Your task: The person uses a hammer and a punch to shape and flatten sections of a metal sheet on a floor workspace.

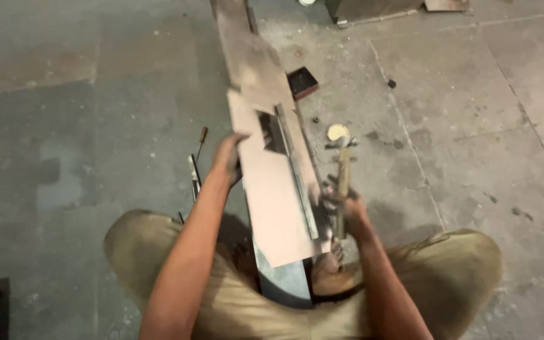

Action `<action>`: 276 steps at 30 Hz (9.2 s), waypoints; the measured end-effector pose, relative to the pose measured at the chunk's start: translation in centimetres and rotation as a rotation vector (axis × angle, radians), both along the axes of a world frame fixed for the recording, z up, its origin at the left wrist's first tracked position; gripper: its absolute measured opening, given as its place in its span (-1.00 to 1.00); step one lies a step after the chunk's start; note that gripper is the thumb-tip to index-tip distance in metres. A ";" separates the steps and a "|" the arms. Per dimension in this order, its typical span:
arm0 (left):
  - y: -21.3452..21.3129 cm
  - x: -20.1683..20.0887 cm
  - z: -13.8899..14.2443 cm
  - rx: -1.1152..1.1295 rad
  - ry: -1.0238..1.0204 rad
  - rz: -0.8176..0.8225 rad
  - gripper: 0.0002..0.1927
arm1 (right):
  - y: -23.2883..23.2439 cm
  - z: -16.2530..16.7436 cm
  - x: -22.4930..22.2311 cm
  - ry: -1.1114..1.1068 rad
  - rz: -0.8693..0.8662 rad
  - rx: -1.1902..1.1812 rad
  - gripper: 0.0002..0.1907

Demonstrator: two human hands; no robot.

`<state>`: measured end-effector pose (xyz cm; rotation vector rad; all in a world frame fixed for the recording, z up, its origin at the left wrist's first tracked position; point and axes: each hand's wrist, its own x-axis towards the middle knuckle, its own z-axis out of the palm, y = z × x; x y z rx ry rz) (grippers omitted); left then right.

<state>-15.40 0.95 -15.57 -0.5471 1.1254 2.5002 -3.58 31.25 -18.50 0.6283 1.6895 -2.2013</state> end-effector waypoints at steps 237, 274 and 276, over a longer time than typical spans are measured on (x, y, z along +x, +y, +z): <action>6.8 26.4 -11.8 -1.453 -0.321 -0.389 0.16 | -6.8 2.3 6.6 0.921 0.635 0.825 -0.43; 9.1 29.8 -9.4 -1.436 -0.216 -0.511 0.62 | -1.0 2.6 13.0 1.009 0.711 0.897 -0.49; 9.2 29.9 -10.5 -1.414 -0.238 -0.469 0.66 | -1.7 1.5 13.1 0.868 1.032 1.239 -0.46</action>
